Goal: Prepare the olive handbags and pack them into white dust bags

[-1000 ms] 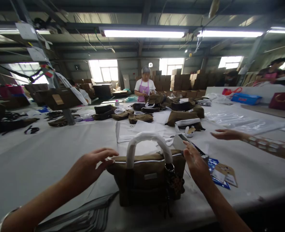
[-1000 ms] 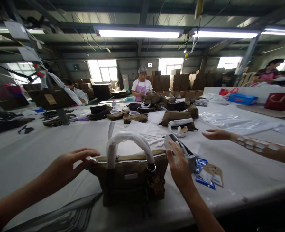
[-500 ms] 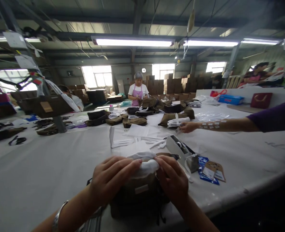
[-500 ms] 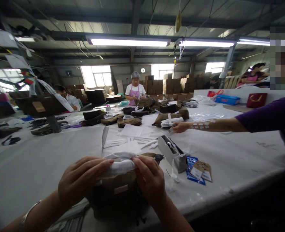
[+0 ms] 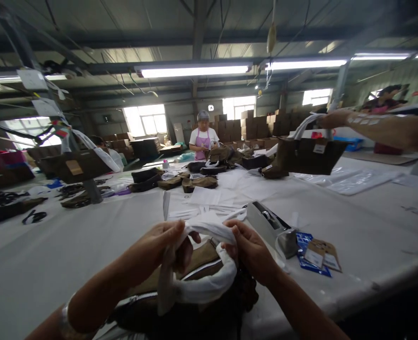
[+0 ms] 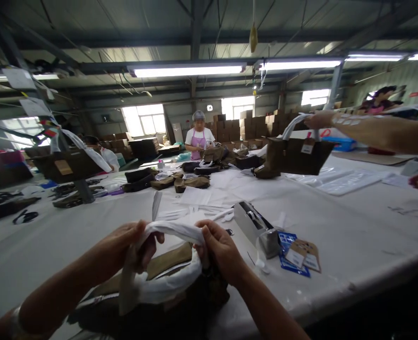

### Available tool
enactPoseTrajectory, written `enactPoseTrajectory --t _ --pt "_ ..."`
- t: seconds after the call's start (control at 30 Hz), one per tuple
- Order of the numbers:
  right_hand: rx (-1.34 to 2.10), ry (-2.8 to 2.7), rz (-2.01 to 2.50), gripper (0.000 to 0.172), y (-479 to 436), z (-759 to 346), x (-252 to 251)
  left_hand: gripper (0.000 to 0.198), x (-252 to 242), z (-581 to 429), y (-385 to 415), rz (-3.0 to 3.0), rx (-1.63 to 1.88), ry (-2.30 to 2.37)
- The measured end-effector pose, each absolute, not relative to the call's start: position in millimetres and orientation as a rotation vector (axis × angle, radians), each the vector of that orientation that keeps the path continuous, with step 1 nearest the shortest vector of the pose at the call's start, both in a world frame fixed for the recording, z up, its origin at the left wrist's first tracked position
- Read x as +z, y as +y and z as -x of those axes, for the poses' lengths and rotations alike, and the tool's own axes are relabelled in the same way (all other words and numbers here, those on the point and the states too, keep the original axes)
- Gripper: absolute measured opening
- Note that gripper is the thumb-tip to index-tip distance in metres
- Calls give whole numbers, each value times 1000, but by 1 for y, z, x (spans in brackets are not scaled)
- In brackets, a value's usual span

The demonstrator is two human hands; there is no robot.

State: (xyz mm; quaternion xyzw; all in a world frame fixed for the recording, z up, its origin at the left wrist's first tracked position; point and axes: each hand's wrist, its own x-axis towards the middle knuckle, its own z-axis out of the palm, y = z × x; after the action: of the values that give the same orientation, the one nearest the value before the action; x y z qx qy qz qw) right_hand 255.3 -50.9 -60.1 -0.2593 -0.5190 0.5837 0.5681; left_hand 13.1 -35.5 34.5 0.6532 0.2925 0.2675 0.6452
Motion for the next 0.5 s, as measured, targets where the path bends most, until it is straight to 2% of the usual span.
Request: enactPoseTrajectory --t 0.13,0.2,0.27,0.33,0.43,0.5 --pt "866 -1524 571 76 -68 -251 -70 48 40 -14 -51 -1812 654 859" --pt "603 -1642 592 82 -75 -245 -73 40 47 -14 -59 -1959 621 930" --pt "411 -1660 647 72 -75 -237 -72 32 51 -15 -66 -2098 633 958" --pt "310 -1622 720 58 -69 -227 -68 33 50 -18 -73 -2205 676 1036" --pt "303 -1622 782 43 -60 -218 -55 45 41 -20 -80 -2220 746 1323" --pt "408 -1693 732 42 -57 -220 -43 48 38 -17 -76 -2176 697 1363"
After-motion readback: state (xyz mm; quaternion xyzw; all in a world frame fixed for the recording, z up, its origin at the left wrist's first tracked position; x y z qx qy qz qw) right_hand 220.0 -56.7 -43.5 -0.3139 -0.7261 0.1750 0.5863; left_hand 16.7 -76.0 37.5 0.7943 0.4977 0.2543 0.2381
